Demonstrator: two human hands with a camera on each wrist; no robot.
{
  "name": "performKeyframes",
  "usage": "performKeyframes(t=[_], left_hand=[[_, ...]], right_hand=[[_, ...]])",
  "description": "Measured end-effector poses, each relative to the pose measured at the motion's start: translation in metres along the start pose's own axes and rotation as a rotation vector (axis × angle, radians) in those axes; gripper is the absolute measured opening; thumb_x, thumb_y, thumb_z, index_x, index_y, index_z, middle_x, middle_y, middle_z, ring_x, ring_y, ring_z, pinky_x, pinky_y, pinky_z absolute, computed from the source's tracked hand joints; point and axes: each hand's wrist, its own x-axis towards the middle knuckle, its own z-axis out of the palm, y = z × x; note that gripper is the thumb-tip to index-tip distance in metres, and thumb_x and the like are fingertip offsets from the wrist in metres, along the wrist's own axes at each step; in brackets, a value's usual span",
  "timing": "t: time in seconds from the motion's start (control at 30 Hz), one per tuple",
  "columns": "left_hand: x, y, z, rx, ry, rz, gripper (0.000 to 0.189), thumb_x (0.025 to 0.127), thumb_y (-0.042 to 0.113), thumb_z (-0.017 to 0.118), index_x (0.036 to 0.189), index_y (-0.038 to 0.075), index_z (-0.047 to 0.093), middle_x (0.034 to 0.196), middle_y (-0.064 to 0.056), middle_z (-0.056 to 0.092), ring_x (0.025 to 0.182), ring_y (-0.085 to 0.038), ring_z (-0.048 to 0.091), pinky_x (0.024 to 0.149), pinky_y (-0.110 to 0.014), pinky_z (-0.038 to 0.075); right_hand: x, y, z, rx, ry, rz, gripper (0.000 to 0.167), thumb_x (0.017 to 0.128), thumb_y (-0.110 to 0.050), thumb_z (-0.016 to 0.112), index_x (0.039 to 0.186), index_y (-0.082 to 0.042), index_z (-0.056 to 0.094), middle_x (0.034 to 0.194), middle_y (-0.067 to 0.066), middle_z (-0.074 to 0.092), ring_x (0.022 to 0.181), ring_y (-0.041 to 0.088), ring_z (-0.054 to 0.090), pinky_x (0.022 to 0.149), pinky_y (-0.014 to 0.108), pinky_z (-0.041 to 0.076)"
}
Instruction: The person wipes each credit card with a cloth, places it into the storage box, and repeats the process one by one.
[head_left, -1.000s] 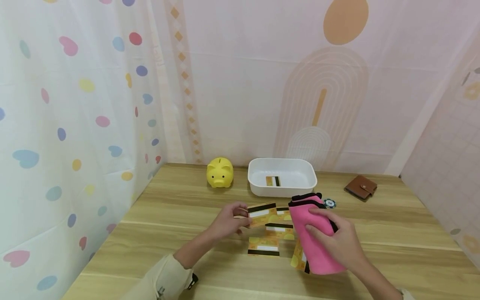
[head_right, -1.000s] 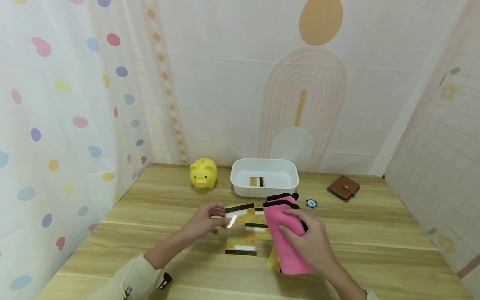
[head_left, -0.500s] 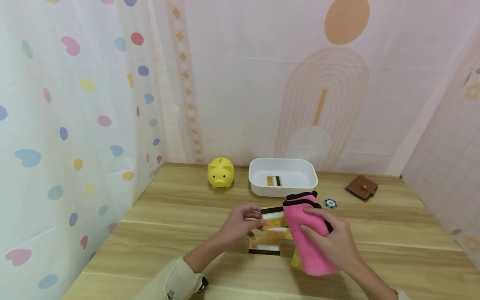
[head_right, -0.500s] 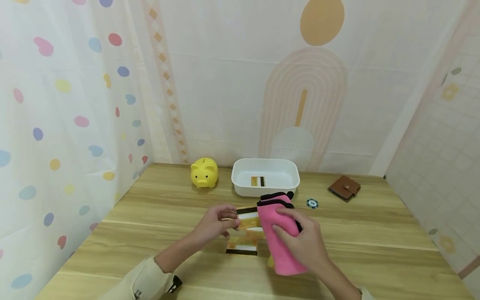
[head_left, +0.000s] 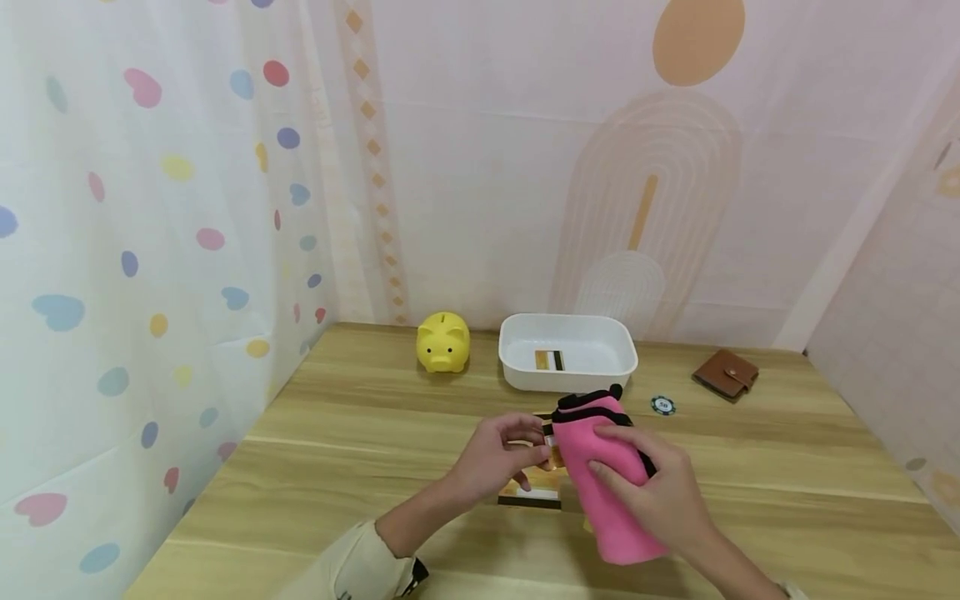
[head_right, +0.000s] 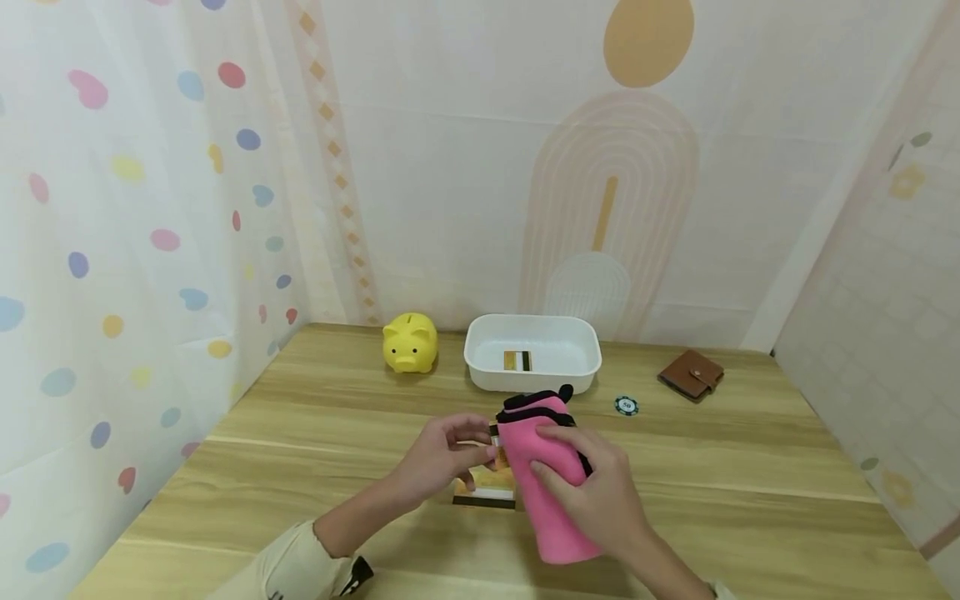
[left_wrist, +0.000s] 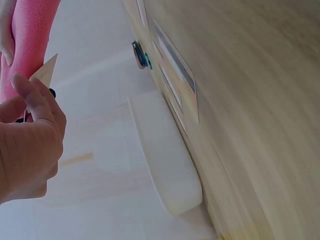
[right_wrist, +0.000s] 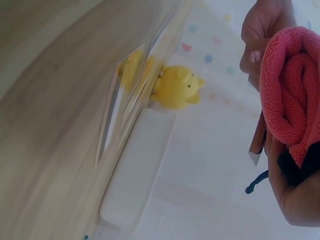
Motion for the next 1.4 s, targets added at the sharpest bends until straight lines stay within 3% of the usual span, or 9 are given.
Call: performKeyframes(t=[0.23, 0.47, 0.67, 1.4], left_hand=[[0.001, -0.001, 0.003, -0.011, -0.052, 0.062, 0.024, 0.092, -0.002, 0.066, 0.115, -0.008, 0.063, 0.096, -0.015, 0.070, 0.077, -0.012, 0.069, 0.053, -0.021, 0.052], [0.001, -0.002, 0.005, 0.029, -0.051, 0.149, 0.023, 0.092, -0.003, 0.065, 0.114, -0.009, 0.063, 0.096, -0.021, 0.070, 0.076, -0.012, 0.068, 0.053, -0.022, 0.053], [0.000, -0.002, 0.006, 0.057, -0.046, 0.196, 0.021, 0.092, -0.002, 0.066, 0.111, -0.008, 0.065, 0.092, -0.026, 0.069, 0.074, -0.016, 0.067, 0.052, -0.022, 0.052], [-0.002, -0.004, 0.003, 0.068, 0.002, 0.191, 0.018, 0.091, -0.004, 0.066, 0.106, -0.012, 0.061, 0.085, -0.021, 0.066, 0.069, -0.007, 0.065, 0.051, -0.021, 0.051]], right_hand=[[0.000, 0.000, 0.005, 0.011, 0.008, -0.059, 0.046, 0.070, 0.003, 0.086, 0.111, -0.013, 0.072, 0.105, 0.005, 0.072, 0.087, 0.006, 0.065, 0.063, 0.016, 0.053], [-0.002, 0.003, 0.008, 0.005, 0.030, -0.087, 0.047, 0.068, 0.005, 0.087, 0.109, -0.012, 0.072, 0.103, 0.007, 0.072, 0.086, 0.006, 0.065, 0.064, 0.015, 0.052], [-0.001, 0.001, 0.006, -0.016, 0.032, -0.063, 0.046, 0.070, 0.004, 0.086, 0.109, -0.015, 0.072, 0.105, 0.004, 0.072, 0.087, 0.007, 0.066, 0.064, 0.015, 0.053], [0.001, 0.009, -0.005, -0.096, 0.060, -0.013, 0.046, 0.069, 0.001, 0.088, 0.110, -0.016, 0.073, 0.105, 0.003, 0.074, 0.085, 0.005, 0.066, 0.063, 0.015, 0.052]])
